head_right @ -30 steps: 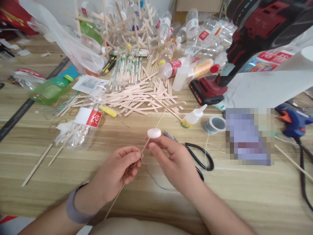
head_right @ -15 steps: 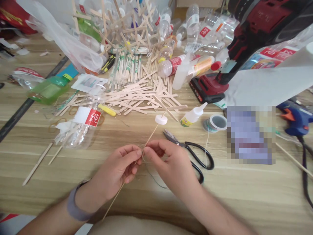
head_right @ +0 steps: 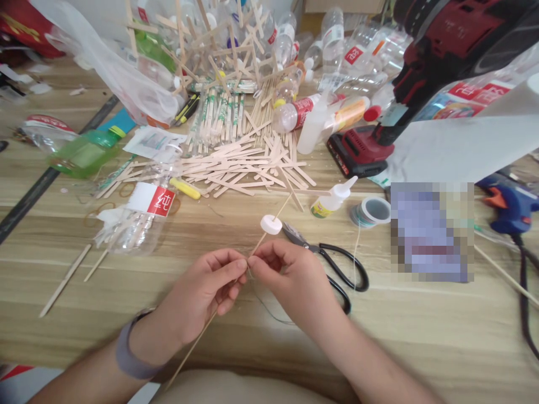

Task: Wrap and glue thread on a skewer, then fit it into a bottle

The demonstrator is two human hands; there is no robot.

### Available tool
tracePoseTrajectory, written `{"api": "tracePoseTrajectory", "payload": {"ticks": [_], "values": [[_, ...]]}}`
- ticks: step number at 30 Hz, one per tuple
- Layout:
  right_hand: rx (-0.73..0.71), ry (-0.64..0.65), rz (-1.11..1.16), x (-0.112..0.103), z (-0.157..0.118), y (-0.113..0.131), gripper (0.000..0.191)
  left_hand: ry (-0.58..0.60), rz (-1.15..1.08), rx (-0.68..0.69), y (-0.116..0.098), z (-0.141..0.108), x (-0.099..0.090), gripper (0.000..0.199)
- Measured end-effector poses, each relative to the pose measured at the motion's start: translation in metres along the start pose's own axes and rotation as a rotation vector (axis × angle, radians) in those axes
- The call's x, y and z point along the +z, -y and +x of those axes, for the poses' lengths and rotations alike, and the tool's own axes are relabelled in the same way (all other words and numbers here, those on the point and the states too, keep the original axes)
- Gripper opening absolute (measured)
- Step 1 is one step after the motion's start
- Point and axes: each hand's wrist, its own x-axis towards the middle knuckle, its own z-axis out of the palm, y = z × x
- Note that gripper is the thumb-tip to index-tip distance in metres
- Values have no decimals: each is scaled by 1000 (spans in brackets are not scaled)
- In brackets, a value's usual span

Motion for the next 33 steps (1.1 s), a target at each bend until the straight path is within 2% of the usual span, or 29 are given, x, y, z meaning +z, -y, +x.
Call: {"api": "tracePoseTrajectory", "payload": {"ticks": [6,16,21,33], "values": [[14,29,34,-1,1,-1,22,5,-6,9,0,-1,0,26],[-7,-20,131,-1,1,-7,19,21,29,16,-3,-5,0,18],[-3,32,212,-2,3,-8,19,25,10,2,-4,-5,1,19],[-109,-44,103,1,1,-7,18,-19,-107,-30,-7,-4,3,27]]}}
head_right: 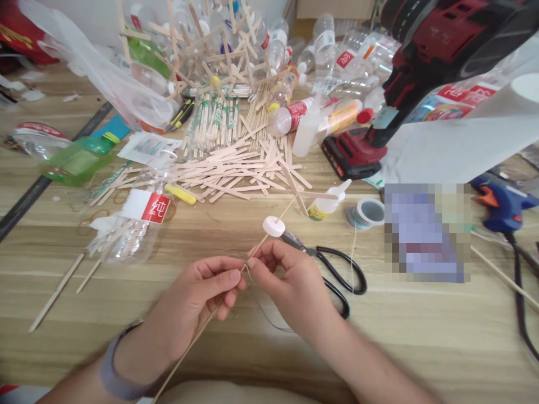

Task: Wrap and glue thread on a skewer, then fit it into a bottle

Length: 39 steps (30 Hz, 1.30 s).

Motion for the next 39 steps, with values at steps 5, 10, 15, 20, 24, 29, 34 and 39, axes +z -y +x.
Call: {"api": "tracePoseTrajectory", "payload": {"ticks": [5,10,15,20,24,29,34,39], "values": [[-42,5,-8,0,-1,-1,17,13,-3,-11,1,1,-1,26],[-55,0,-27,0,-2,1,15,24,-5,21,2,1,-2,25],[-56,6,-20,1,-2,1,16,14,1,56,3,0,-1,30],[-65,-1,-26,0,-2,-1,14,-6,-3,66,4,1,0,21],[-61,3,-35,0,-3,-1,12,-24,14,90,4,1,0,18],[-80,40,-26,-1,-2,1,12,-34,17,94,2,0,0,15],[-62,46,-31,-2,-3,2,14,-41,15,89,2,1,0,16],[-91,10,-63,-1,-2,2,13,-44,44,99,4,1,-1,16]]}}
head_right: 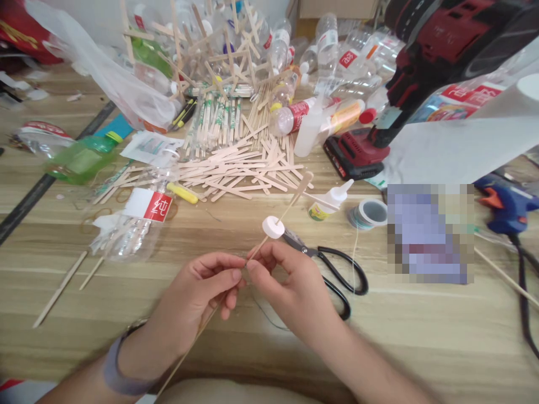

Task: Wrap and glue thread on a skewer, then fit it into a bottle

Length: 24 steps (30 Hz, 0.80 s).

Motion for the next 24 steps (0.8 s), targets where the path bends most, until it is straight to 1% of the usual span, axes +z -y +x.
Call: {"api": "tracePoseTrajectory", "payload": {"ticks": [5,15,21,24], "values": [[-7,-39,-20,1,1,1,14,20,25,-6,1,0,0,14],[4,-2,-45,-2,1,0,16,61,-76,-32,0,1,0,17],[-10,2,-60,-3,0,0,17,70,-107,-43,2,1,0,26],[-17,10,-67,-3,1,0,17,83,-126,-57,2,1,-1,27]]}}
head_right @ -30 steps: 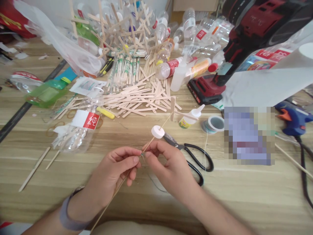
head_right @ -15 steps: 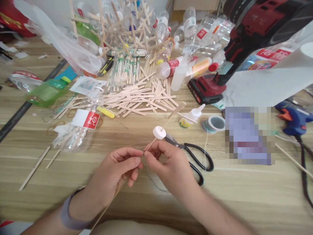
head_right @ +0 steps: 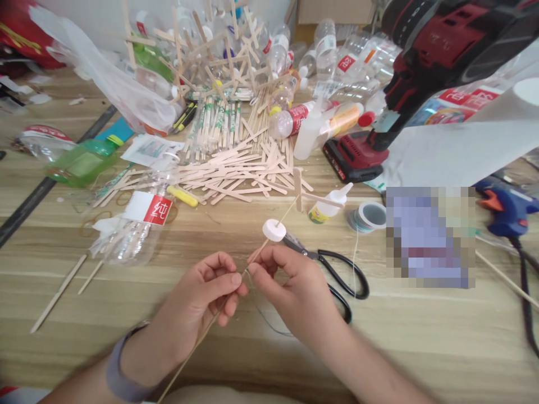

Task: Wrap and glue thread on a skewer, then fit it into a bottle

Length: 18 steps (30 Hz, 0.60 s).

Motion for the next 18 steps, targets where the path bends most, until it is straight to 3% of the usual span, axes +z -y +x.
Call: {"api": "tracePoseTrajectory", "payload": {"ticks": [18], "values": [[5,48,43,0,0,-1,18,-12,-25,-30,1,2,-2,22]]}}
